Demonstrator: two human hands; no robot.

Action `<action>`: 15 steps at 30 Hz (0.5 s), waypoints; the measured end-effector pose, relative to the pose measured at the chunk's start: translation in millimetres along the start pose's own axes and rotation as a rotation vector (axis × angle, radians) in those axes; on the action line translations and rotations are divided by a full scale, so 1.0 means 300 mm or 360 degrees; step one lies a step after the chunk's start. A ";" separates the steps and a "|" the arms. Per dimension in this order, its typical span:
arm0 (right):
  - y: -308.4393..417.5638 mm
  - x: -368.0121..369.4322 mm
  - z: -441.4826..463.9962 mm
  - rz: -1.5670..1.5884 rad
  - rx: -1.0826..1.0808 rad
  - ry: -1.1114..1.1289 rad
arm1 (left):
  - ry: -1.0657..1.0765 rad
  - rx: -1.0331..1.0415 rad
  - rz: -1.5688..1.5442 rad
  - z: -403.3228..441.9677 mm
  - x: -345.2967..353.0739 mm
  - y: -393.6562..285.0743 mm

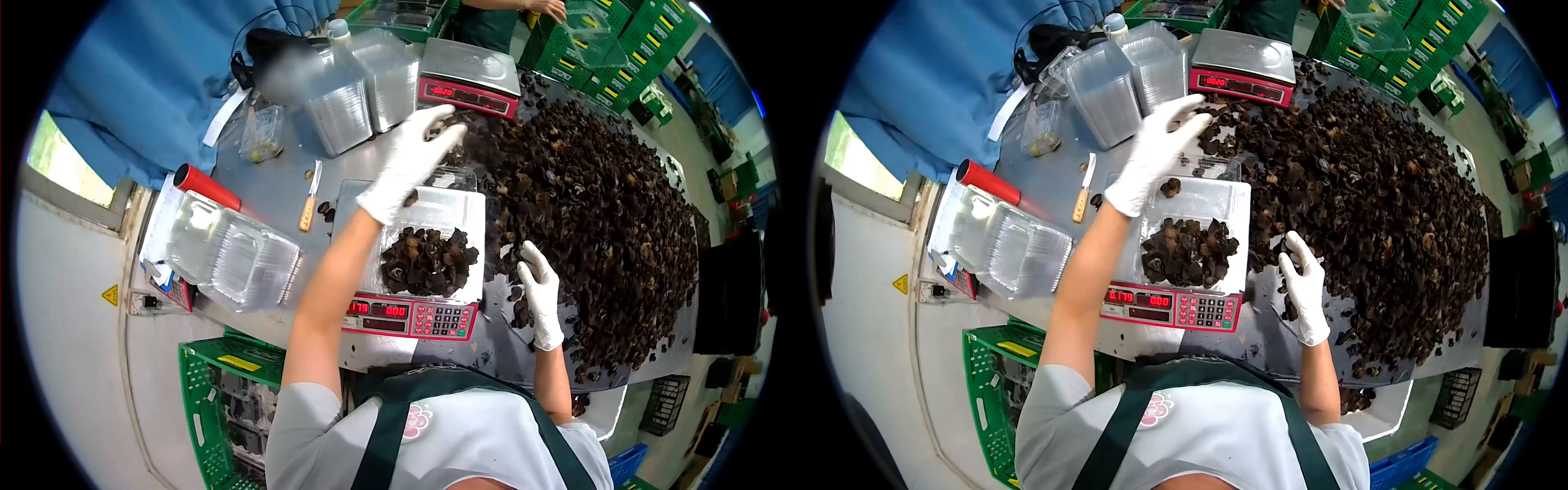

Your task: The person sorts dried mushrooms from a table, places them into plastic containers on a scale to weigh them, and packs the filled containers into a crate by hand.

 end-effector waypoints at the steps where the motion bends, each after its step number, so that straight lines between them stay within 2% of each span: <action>1: -0.015 -0.010 -0.004 0.0012 0.0026 -0.0029 | -0.0011 -0.0018 0.0080 -0.016 -0.034 0.028; 3: -0.034 -0.026 -0.012 0.0032 0.0062 -0.0079 | -0.0024 -0.0065 0.0094 -0.064 -0.085 0.124; 5: -0.060 -0.022 -0.015 -0.0081 0.0168 -0.0054 | 0.0003 -0.0240 0.0172 -0.127 -0.123 0.267; 8: -0.160 -0.038 -0.005 -0.0250 0.0081 -0.0067 | 0.0035 -0.0607 -0.0021 -0.241 -0.146 0.478; 9: -0.160 -0.039 -0.002 -0.0382 0.0027 -0.0067 | 0.0038 -0.0610 -0.0022 -0.258 -0.146 0.479; 12: -0.201 -0.060 -0.014 -0.0355 0.0160 -0.0078 | 0.0085 -0.0907 -0.0327 -0.339 -0.133 0.521; 15: -0.186 -0.066 -0.016 -0.0348 0.0118 -0.0078 | 0.0127 -0.0832 -0.0572 -0.345 -0.090 0.576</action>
Point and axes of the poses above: each hand's wrist, its own z-axis towards the middle knuckle, its own x-axis out of the palm, y = z × x, the point moved 9 cm from there along z, towards the middle knuckle, and after that the axes turned 9 degrees about z, right-handed, at the moved point
